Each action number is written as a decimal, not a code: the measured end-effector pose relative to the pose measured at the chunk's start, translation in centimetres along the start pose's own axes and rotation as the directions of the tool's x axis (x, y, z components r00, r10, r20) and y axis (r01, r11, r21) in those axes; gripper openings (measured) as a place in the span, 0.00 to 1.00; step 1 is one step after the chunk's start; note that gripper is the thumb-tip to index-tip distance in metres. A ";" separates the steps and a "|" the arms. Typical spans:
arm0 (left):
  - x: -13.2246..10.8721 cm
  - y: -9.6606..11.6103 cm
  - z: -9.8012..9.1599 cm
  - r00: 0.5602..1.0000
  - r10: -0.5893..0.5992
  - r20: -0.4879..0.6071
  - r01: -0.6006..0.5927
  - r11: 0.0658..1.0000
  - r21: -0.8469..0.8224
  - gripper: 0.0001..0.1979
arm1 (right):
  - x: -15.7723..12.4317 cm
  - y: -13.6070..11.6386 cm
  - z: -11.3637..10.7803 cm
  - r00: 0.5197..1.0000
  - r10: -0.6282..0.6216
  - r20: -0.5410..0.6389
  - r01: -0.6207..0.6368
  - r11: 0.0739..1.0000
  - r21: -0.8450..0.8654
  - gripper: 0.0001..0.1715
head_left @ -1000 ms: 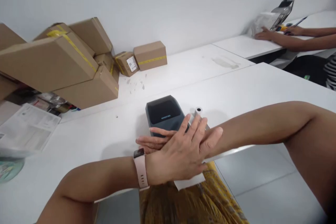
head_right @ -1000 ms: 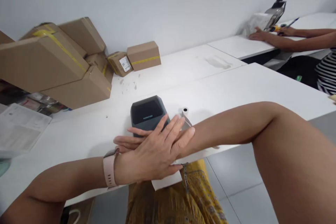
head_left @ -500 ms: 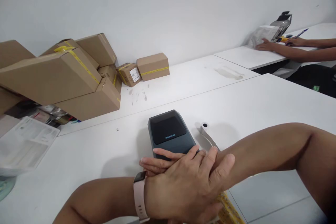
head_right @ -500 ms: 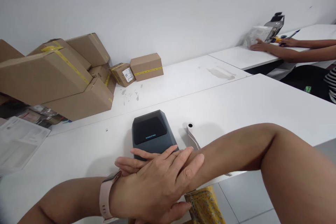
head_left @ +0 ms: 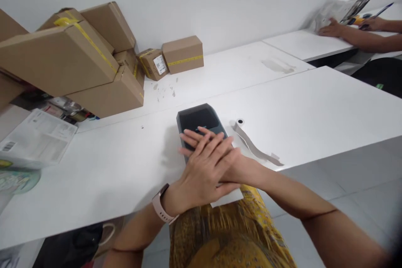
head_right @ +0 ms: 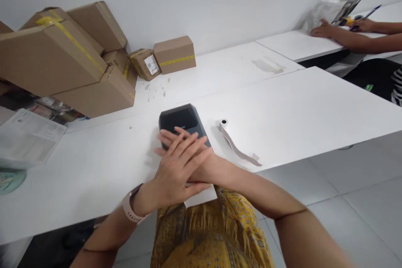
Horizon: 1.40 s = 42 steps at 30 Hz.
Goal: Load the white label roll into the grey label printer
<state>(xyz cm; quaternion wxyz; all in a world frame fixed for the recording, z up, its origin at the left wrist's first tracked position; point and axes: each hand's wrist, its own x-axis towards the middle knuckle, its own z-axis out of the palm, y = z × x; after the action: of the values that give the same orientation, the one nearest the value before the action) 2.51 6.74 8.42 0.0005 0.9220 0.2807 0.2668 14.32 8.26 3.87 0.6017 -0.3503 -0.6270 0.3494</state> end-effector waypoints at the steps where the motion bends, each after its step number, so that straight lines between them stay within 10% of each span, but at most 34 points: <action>1: -1.6 0.0 0.5 0.996 -0.049 -0.070 0.049 0.999 0.004 0.39 | 0.3 -0.1 -1.4 0.991 -0.039 0.129 0.041 0.999 -0.018 0.33; 3: -5.0 0.4 1.7 0.943 -0.259 -0.209 0.249 0.966 -0.074 0.43 | 0.9 -0.2 -4.1 0.948 -0.084 0.305 0.108 0.992 -0.059 0.38; 6: -9.5 1.8 3.5 0.706 -0.645 -0.293 0.547 0.759 -0.353 0.40 | 0.9 0.1 -7.1 0.870 -0.143 0.471 0.265 0.942 -0.204 0.31; 9: -11.3 3.8 4.9 0.467 -0.842 -0.269 0.610 0.527 -0.592 0.22 | 0.2 0.5 -8.0 0.894 -0.162 0.418 0.261 0.946 -0.193 0.21; 11: -11.2 5.2 5.1 0.405 -0.889 -0.215 0.620 0.440 -0.650 0.15 | -0.3 0.6 -8.0 0.913 -0.149 0.379 0.226 0.960 -0.167 0.21; 21: -8.4 7.0 5.5 0.487 -0.765 0.422 0.704 0.057 -0.708 0.31 | -1.6 0.9 -9.5 0.863 -0.102 0.494 0.230 0.951 -0.206 0.36; 42: -7.6 8.6 6.5 0.498 -0.714 0.493 0.630 -0.093 -0.771 0.35 | -2.6 0.9 -8.1 0.941 -0.128 0.313 0.212 0.944 -0.252 0.23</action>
<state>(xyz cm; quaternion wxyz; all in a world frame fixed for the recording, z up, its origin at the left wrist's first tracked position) 4.86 -3.40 0.39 0.6253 0.4689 0.5040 0.3676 22.54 6.66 2.03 0.4744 -0.3208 -0.7806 0.2505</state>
